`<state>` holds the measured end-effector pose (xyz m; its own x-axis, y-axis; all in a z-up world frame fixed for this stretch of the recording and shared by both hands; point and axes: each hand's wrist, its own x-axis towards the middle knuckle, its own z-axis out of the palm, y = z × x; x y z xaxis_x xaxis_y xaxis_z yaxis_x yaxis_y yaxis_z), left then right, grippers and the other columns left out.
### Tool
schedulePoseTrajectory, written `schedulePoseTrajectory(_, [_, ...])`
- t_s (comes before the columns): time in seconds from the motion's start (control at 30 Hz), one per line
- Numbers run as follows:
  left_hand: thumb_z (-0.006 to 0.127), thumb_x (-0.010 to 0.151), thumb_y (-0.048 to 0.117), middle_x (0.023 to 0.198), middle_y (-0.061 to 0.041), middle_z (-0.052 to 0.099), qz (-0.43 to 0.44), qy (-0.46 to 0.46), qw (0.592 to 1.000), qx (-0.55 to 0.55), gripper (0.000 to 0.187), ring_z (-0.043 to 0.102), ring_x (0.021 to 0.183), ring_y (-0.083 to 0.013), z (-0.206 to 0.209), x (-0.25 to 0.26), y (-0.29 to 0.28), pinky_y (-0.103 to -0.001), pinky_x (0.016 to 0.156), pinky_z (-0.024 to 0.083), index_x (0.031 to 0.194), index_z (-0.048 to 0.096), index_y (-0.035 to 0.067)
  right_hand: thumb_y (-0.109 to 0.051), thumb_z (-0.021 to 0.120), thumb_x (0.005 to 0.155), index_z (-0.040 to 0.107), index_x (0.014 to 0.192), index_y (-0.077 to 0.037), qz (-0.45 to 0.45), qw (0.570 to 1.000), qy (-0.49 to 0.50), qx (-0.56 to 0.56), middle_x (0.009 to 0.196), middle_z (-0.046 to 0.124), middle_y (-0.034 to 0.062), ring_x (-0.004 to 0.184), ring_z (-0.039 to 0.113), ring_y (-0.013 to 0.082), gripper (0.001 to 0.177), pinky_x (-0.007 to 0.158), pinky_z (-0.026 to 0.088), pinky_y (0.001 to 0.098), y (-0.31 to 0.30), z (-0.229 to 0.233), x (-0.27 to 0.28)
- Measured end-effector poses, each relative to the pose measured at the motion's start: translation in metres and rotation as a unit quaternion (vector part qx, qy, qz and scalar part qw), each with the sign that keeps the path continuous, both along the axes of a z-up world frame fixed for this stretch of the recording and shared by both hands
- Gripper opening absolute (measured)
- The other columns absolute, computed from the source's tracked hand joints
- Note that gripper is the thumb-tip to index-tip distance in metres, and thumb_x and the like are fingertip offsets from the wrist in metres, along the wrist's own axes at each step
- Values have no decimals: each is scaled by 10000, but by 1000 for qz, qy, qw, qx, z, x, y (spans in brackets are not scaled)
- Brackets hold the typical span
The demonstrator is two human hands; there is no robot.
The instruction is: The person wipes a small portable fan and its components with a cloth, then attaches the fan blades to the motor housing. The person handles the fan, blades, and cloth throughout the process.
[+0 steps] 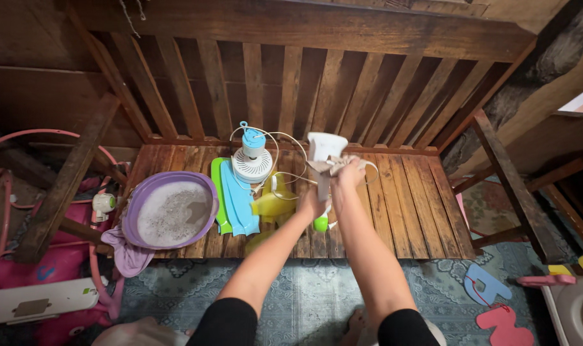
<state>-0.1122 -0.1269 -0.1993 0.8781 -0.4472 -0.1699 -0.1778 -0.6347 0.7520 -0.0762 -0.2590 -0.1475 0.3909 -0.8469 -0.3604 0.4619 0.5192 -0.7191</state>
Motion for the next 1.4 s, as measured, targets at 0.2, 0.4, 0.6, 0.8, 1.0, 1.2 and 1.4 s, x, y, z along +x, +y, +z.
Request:
schedulePoseTrajectory(0.2, [777,892,165,1198,-242,662,-121,-90,964,-220,506,669,1075,-300,-22,50,-38,-386,917,563,1271,521,-51,-194,630,970,545,1351,-43,143,814,17,-563,1184,682,187,1071,673,303,418,856,569,367,22,62,-51])
schedulePoseTrajectory(0.4, [596,868,104,1128,-211,663,-175,84,940,-281,478,658,925,-324,19,12,-32,-421,764,564,1319,510,-30,-301,663,1020,624,1252,-78,196,723,224,-623,784,704,217,715,719,354,324,667,548,413,20,85,-56])
schedulePoseTrajectory(0.6, [714,835,167,1110,-212,686,-118,-35,950,-285,501,689,1002,-266,10,-1,-29,-371,849,552,1237,538,-75,-329,650,1026,667,1023,-84,81,585,218,-777,805,704,194,711,677,409,246,634,543,488,-1,73,-40])
schedulePoseTrajectory(0.8, [659,836,219,1083,-200,688,-51,117,951,-282,515,724,843,-280,-14,30,-39,-402,719,605,1230,499,-71,-325,625,1038,714,1095,-130,39,595,204,-776,1135,750,179,969,695,372,222,834,563,443,-37,100,-54])
schedulePoseTrajectory(1.0, [706,923,279,1336,-335,568,-21,41,977,-210,730,590,1232,-382,-67,74,-45,-426,1055,473,1406,382,-161,-309,620,973,649,1072,-87,85,886,233,-392,1012,694,169,922,678,330,245,801,545,468,-95,26,-57])
schedulePoseTrajectory(1.2, [706,840,305,1385,-272,584,-38,108,983,-143,816,583,1292,-354,-85,78,-45,-403,1107,438,1477,361,-69,-173,500,886,560,848,-75,291,941,167,33,777,589,113,685,636,319,121,653,595,536,-98,-108,-101])
schedulePoseTrajectory(1.4, [742,816,219,1418,-212,599,-35,103,973,-203,803,578,1305,-326,-100,75,-43,-397,1098,442,1511,403,4,-66,544,866,569,854,-63,209,913,342,72,838,607,149,762,639,338,28,634,561,565,-59,-172,-138])
